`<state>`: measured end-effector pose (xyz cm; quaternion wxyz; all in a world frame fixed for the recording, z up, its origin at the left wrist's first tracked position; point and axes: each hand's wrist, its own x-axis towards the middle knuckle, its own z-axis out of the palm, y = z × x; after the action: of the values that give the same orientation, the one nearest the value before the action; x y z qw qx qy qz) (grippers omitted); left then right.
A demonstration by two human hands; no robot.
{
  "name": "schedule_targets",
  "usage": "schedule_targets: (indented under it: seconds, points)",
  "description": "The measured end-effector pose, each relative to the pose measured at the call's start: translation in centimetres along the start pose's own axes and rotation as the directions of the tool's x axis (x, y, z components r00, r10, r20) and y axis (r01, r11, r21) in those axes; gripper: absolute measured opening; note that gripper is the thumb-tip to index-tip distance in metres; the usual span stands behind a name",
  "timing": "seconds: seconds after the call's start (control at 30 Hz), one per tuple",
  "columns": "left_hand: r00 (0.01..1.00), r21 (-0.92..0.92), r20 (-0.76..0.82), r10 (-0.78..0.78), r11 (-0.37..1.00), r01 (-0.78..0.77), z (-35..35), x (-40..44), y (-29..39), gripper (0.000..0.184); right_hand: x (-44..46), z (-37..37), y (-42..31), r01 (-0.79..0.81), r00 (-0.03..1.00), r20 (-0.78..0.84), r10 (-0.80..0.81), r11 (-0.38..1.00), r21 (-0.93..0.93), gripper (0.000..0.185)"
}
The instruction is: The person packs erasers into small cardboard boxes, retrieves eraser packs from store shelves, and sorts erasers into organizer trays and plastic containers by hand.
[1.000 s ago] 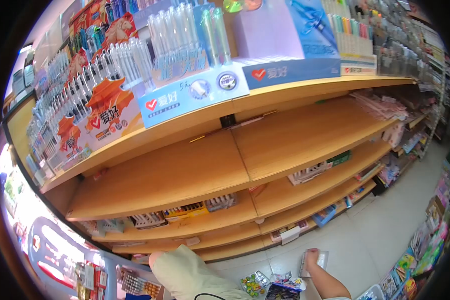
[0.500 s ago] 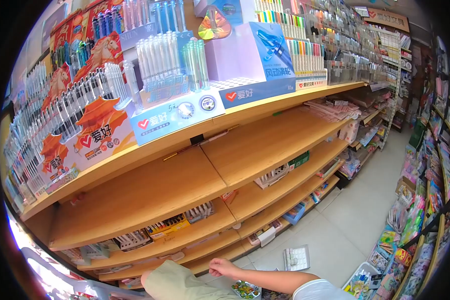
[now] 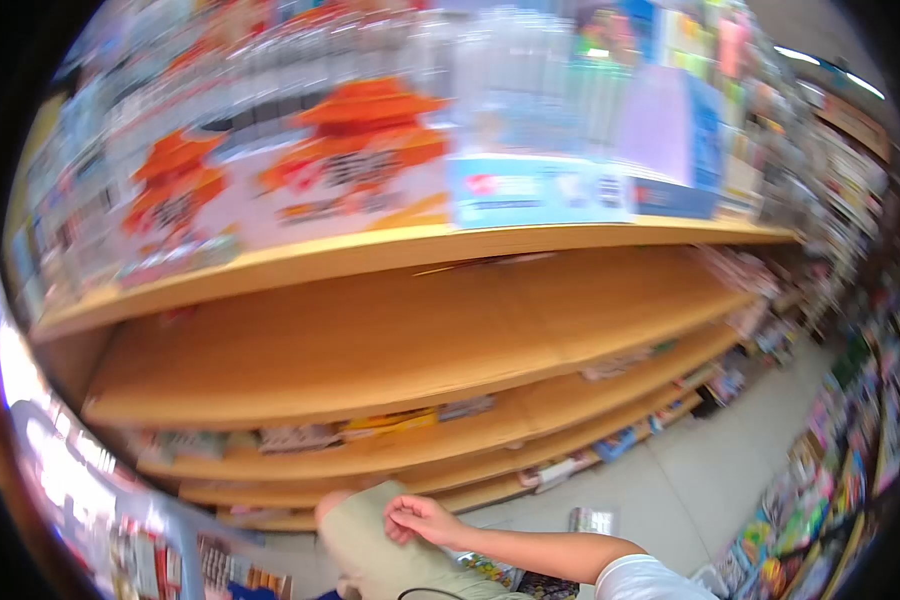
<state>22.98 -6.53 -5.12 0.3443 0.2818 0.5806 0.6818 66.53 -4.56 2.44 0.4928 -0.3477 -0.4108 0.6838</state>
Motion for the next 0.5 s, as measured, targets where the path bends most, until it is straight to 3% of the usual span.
schedule_targets:
  seconds: [0.07, 0.1, 0.13, 0.2, 0.3, 0.4, 0.43, 0.5]
  points:
    - [0.967, 0.118, 0.044, 0.249, 0.960, -0.253, 1.0, -0.3, 1.2, 0.025, 3.7, 4.4, -0.8, -0.056, 0.974, 0.220, 0.050, 0.998, 0.018, 0.018]
    - [0.972, 0.249, 0.114, 0.204, 0.942, -0.227, 3.4, -2.3, 5.1, 0.038, 5.5, 6.5, -0.3, -0.113, 0.930, 0.350, 0.112, 0.993, -0.017, 0.019]
    - [0.975, 0.441, 0.161, 0.156, 0.872, -0.212, 5.6, -3.4, 8.4, 0.040, 7.4, 8.6, 0.8, -0.195, 0.885, 0.421, 0.199, 0.979, -0.053, 0.020]
    - [0.903, 0.453, 0.299, 0.309, 0.786, -0.420, 8.2, -4.1, 10.5, 0.031, 10.3, 12.4, 3.6, -0.325, 0.762, 0.540, 0.357, 0.933, -0.158, 0.023]
    - [0.798, 0.494, 0.487, 0.355, 0.642, -0.587, 10.4, -4.5, 13.3, 0.025, 12.3, 17.3, 7.9, -0.443, 0.696, 0.510, 0.506, 0.861, -0.251, 0.026]
    - [0.833, 0.505, 0.489, 0.259, 0.695, -0.512, 10.2, -4.9, 13.9, 0.023, 12.6, 20.2, 8.2, -0.584, 0.670, 0.416, 0.615, 0.782, -0.216, 0.034]
    - [0.844, 0.490, 0.472, 0.256, 0.719, -0.492, 9.7, -4.8, 13.6, 0.024, 13.2, 19.6, 10.2, -0.634, 0.654, 0.451, 0.607, 0.765, -0.109, 0.028]
    - [0.890, 0.460, 0.396, 0.227, 0.790, -0.406, 8.1, -4.3, 12.6, 0.026, 13.9, 18.8, 13.2, -0.714, 0.610, 0.416, 0.675, 0.695, -0.082, 0.017]
